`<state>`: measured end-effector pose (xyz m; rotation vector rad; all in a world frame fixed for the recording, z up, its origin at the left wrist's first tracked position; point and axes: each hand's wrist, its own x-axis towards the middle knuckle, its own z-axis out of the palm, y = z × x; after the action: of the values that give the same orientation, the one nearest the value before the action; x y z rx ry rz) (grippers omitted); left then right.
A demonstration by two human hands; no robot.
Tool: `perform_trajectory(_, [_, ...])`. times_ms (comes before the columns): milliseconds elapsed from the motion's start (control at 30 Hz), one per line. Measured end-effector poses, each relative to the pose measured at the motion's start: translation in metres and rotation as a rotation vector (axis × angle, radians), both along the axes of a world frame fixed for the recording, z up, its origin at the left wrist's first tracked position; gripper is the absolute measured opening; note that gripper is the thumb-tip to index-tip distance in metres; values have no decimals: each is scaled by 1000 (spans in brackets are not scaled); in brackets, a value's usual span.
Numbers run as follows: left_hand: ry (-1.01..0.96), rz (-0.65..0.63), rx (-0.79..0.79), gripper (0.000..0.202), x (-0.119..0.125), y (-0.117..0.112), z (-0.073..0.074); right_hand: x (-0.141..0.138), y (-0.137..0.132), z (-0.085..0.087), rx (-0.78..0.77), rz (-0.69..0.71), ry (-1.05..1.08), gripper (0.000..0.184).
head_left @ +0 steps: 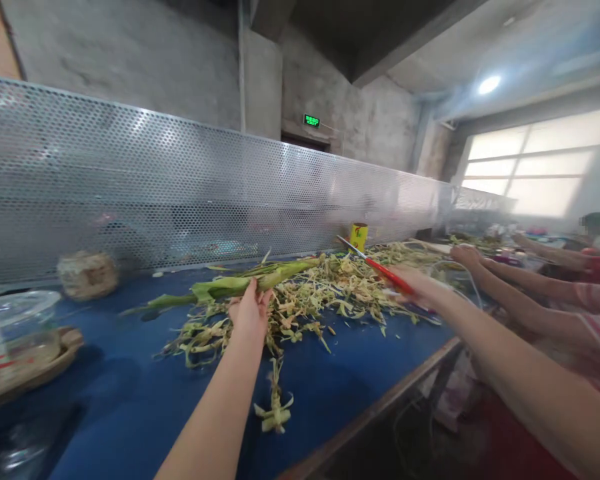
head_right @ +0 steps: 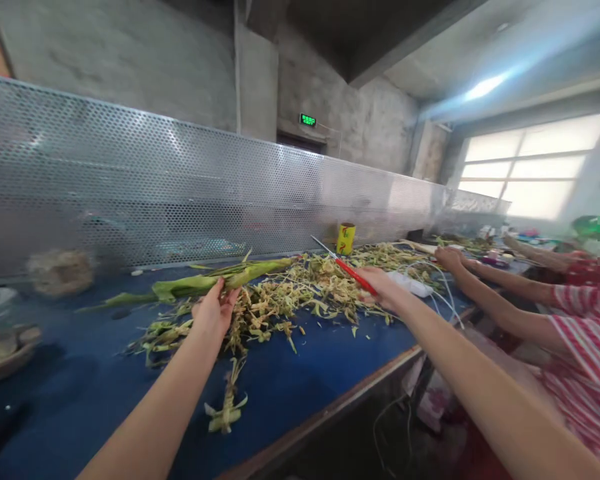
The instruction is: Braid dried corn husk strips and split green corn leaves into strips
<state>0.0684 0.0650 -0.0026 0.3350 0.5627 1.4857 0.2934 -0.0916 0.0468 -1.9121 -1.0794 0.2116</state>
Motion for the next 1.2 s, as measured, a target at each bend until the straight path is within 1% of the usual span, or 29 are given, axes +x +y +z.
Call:
perform_trajectory(67, [-25, 7, -13, 18, 0, 0, -2, -22, -3, -19, 20, 84, 135, 35])
perform_trajectory(100, [-35, 13, -16, 19, 0, 0, -3, -33, -3, -27, 92, 163, 363, 36])
perform_trajectory(133, [-42, 21, -16, 20, 0, 1, -4, -44, -2, -32, 131, 226, 539, 39])
perform_trajectory(167, [-49, 33, -14, 20, 0, 2, -6, -54, 0, -37, 129, 286, 666, 41])
perform_trajectory(200, [-55, 48, -11, 21, 0, 3, -8, -63, 3, -39, 109, 340, 743, 43])
perform_trajectory(233, [-61, 64, -4, 21, -1, 5, -9, -71, 5, -41, 88, 385, 761, 45])
perform_trajectory(400, [-91, 121, 41, 19, -5, 10, -11, -106, 11, -42, 86, 555, 623, 58])
perform_trajectory(467, [-95, 137, 50, 20, -7, 11, -10, -116, 10, -42, 20, 639, 577, 59])
perform_trajectory(533, [-98, 156, 58, 20, -8, 11, -10, -123, 9, -42, -106, 665, 462, 58])
perform_trajectory(633, [-101, 183, 61, 19, -7, 11, -11, -126, 11, -40, -309, 592, 217, 52])
perform_trajectory(667, [-102, 188, 56, 19, -7, 11, -11, -127, 12, -38, -342, 570, 141, 49])
perform_trajectory(767, [-111, 190, 32, 18, -3, 10, -10, -128, 16, -31, -372, 526, -80, 44])
perform_trajectory(833, [-126, 178, 31, 16, -1, 7, -8, -131, 18, -28, -406, 475, -180, 44])
perform_trajectory(900, [-142, 161, 37, 13, 1, 3, -6, -133, 20, -29, -435, 422, -209, 44])
perform_trajectory(1000, [-158, 127, 29, 9, 3, -4, -3, -135, 23, -37, -433, 393, -218, 43])
perform_trajectory(1100, [-166, 93, 8, 9, 4, -9, -2, -135, 27, -45, -392, 349, -251, 41])
perform_trajectory(1200, [-171, 52, 11, 9, 4, -11, -1, -133, 31, -46, -335, 327, -258, 40])
